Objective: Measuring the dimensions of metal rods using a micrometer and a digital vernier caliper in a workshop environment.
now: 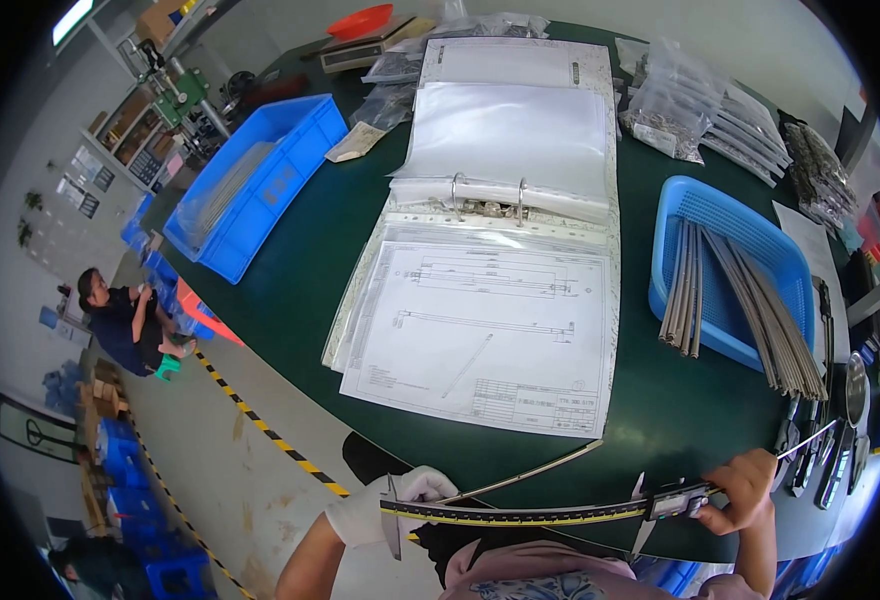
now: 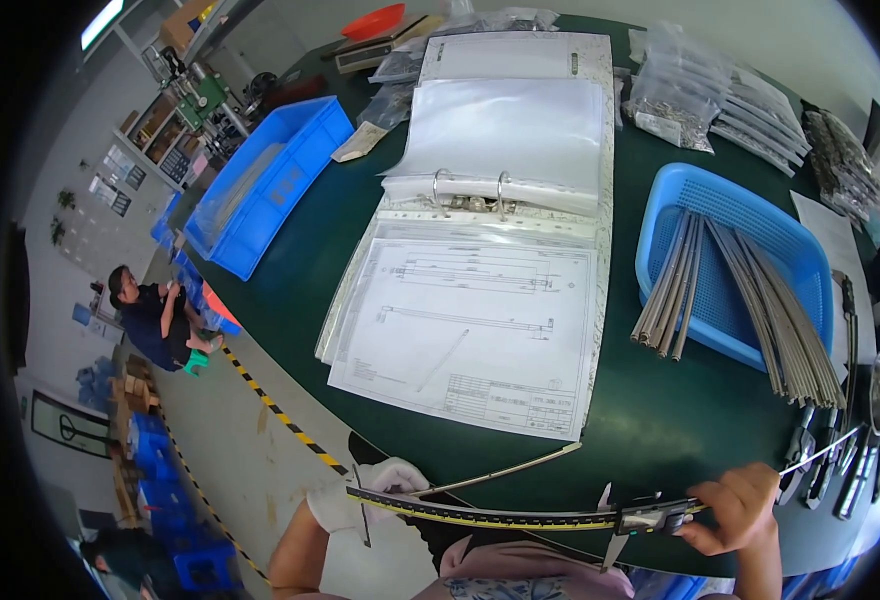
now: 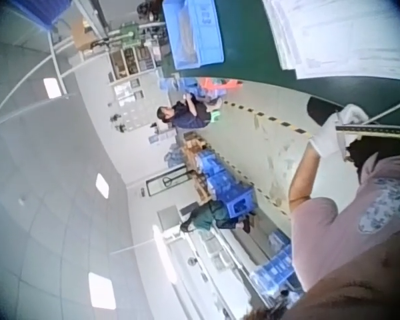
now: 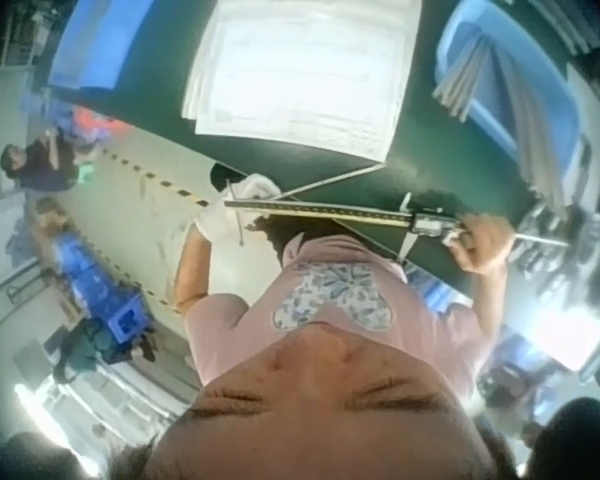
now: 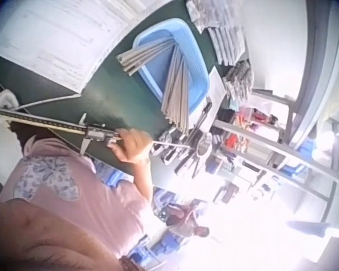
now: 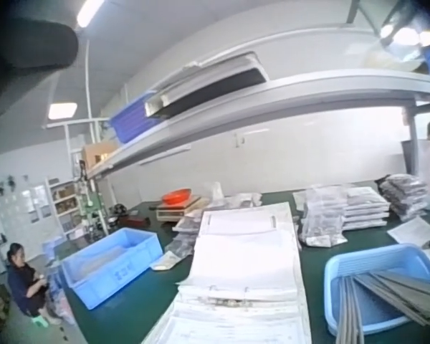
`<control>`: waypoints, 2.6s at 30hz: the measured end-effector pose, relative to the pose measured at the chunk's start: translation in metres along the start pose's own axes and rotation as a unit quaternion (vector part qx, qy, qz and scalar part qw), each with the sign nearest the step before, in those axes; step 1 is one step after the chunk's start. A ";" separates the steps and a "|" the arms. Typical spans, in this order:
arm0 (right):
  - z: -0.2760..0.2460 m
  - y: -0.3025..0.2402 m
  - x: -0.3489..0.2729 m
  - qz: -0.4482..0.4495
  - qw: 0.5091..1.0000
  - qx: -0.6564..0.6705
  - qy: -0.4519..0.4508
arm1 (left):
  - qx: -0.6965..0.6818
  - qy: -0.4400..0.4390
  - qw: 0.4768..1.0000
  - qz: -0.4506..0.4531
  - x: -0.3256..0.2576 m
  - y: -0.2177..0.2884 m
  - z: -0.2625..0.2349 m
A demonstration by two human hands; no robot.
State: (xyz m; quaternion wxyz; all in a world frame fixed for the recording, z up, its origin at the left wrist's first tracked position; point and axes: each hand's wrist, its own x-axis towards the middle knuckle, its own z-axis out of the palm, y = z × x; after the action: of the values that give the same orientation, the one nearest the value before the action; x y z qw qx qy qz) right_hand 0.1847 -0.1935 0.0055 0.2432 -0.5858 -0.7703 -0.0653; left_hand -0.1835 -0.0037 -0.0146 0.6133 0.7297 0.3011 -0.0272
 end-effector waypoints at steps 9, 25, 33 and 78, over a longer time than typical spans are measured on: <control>-0.006 -0.004 -0.005 0.021 0.999 -0.026 -0.012 | -0.320 0.020 0.946 -0.035 -0.024 -0.038 -0.009; 0.008 0.009 -0.032 0.042 0.996 -0.009 -0.080 | -0.640 0.128 0.736 0.178 -0.005 -0.034 0.024; 0.024 -0.015 0.007 0.021 0.995 0.040 -0.086 | -0.676 0.084 0.719 0.136 -0.006 -0.028 0.030; 0.014 -0.005 0.018 0.032 0.991 0.080 -0.102 | -0.720 0.101 0.629 0.277 0.035 -0.024 0.032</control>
State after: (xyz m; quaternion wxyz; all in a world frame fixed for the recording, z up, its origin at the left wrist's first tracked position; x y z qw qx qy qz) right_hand 0.1722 -0.1740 0.0026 0.2109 -0.5927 -0.7746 0.0647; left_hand -0.1554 -0.0171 -0.0576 0.8876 0.1037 0.0686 0.4435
